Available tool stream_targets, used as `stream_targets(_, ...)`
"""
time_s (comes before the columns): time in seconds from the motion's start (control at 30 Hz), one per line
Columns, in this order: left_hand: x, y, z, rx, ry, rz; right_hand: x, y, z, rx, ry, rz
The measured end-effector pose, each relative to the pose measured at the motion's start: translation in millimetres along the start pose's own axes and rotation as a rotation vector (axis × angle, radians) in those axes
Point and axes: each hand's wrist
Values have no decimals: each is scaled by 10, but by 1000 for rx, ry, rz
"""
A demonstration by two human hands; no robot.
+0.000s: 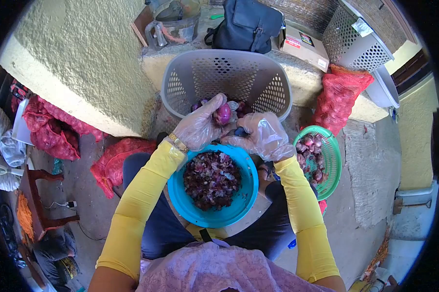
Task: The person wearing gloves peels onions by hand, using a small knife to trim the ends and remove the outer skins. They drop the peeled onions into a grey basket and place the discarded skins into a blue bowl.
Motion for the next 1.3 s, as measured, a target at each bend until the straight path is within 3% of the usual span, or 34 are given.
stream_targets(0.1, 18, 0, -67, 53, -48, -14, -41, -2, -46, 7, 37, 31)
stream_targets(0.17, 28, -10, -113, 14, -28, -43, -53, 10, -25, 120, 12, -8)
stream_targets(0.5, 3, -17, 49, 35, -14, -20, -47, 12, -44, 68, 15, 137)
stream_targets(0.57, 4, 2, 225, 111, -100, 5, -54, -12, 25, 193, -81, 96)
stream_targets(0.77, -48, -22, 55, 59, -21, -1, 14, -22, 118, 248, -121, 114)
stream_targets(1.3, -85, -19, 51, 59, 38, -16, -32, -61, 130, 162, -174, 139)
Point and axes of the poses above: each hand's wrist, its own y-axis away from the middle knuckle, its own z-axis out of the palm, x = y × z, and after that the axes turned 8 degrees about -x, right-handed
